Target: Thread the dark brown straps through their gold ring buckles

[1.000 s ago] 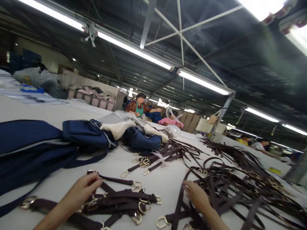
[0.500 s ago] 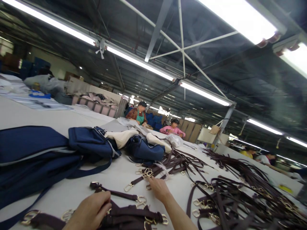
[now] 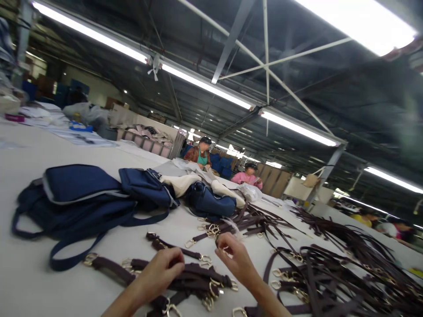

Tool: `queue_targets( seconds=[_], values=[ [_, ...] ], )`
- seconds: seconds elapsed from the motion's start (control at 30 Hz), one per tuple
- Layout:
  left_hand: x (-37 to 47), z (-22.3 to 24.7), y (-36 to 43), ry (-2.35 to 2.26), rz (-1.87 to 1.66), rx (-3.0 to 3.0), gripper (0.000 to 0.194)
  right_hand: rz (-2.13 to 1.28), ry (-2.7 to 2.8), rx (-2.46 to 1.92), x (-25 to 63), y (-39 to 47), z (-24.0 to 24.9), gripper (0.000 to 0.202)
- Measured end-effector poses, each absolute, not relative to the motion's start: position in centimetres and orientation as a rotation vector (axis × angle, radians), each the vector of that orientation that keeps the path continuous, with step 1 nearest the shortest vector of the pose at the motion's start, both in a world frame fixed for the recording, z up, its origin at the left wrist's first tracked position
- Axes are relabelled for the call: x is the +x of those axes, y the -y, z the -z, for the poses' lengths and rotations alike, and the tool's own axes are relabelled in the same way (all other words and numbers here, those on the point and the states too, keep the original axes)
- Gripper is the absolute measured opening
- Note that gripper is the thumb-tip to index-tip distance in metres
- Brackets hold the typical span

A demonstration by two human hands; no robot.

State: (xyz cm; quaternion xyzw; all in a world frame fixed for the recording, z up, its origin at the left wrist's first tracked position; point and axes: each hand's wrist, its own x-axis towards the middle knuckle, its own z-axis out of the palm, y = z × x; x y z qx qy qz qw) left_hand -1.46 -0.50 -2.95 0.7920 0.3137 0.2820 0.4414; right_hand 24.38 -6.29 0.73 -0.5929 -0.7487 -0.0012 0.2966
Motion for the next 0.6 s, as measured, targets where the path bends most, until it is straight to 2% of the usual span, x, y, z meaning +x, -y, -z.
queue_targets(
  seconds=[0.03,0.13,0.17,0.2,0.3,0.33,0.6],
  values=[
    [-1.2,3.1,1.0,-0.766,-0.732,1.982,0.025,-0.081,1.969,-1.496,23.1,7.6,-0.8,0.020],
    [-0.6,3.5,2.9,-0.585,-0.851,2.122,0.075,-0.525,1.729,-1.272,19.6,11.8,-0.1,0.024],
    [-0.4,3.5,3.5,-0.483,-0.866,2.157,0.081,-0.689,1.595,-1.214,18.6,13.1,0.3,0.024],
    [-0.2,3.5,4.1,-0.386,-0.856,2.181,0.076,-0.822,1.463,-1.171,17.8,14.3,0.6,0.026],
    [0.3,3.0,5.0,-0.294,-0.809,2.226,0.031,-0.985,1.194,-1.094,16.6,16.6,1.1,0.036],
    [0.3,2.8,5.0,-0.331,-0.817,2.241,0.025,-0.988,1.131,-1.077,16.4,17.0,1.0,0.038],
    [-1.3,1.9,1.5,-0.640,-1.106,2.083,0.023,-0.826,0.921,-1.129,18.9,19.6,0.9,0.039]
  ],
)
